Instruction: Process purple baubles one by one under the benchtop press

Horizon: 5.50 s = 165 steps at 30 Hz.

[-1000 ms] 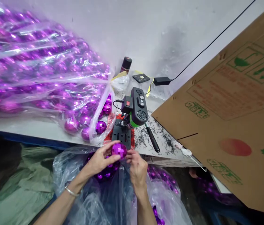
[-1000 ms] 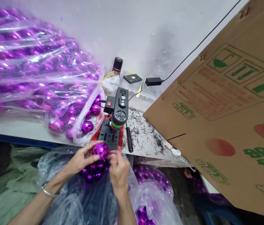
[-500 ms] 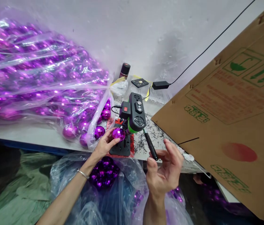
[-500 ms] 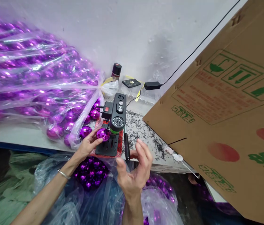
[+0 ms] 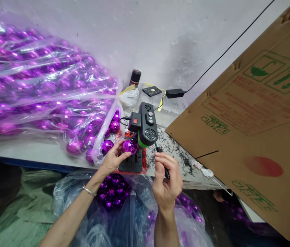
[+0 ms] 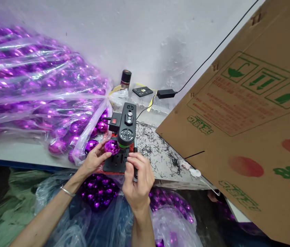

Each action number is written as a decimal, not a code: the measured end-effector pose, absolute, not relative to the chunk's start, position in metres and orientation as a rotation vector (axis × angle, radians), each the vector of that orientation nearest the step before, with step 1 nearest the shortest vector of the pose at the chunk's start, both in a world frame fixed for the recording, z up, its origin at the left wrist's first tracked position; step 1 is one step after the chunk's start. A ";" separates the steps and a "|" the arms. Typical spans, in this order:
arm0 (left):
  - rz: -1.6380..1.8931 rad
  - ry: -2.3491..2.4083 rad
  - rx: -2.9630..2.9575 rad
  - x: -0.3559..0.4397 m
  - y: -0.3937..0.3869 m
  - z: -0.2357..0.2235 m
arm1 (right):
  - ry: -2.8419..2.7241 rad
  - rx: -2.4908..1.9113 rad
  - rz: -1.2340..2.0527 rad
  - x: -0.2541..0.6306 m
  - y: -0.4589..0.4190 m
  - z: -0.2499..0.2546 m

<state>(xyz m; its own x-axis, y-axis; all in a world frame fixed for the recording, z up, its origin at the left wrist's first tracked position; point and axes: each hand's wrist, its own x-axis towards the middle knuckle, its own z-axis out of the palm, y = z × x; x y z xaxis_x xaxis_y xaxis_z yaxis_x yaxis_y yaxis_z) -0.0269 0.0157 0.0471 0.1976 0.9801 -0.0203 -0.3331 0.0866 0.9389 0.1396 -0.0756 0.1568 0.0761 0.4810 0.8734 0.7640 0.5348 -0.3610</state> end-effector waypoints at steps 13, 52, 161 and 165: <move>1.167 0.855 1.047 -0.028 0.018 0.042 | -1.499 -1.093 -0.167 0.135 -0.071 0.149; 1.168 0.839 1.030 -0.025 0.019 0.044 | -1.464 -1.097 -0.125 0.132 -0.073 0.139; 1.223 0.867 1.149 -0.021 0.021 0.046 | -1.440 -1.099 -0.109 0.131 -0.075 0.132; 1.186 0.865 1.156 -0.023 0.018 0.041 | -1.441 -1.107 -0.100 0.131 -0.076 0.131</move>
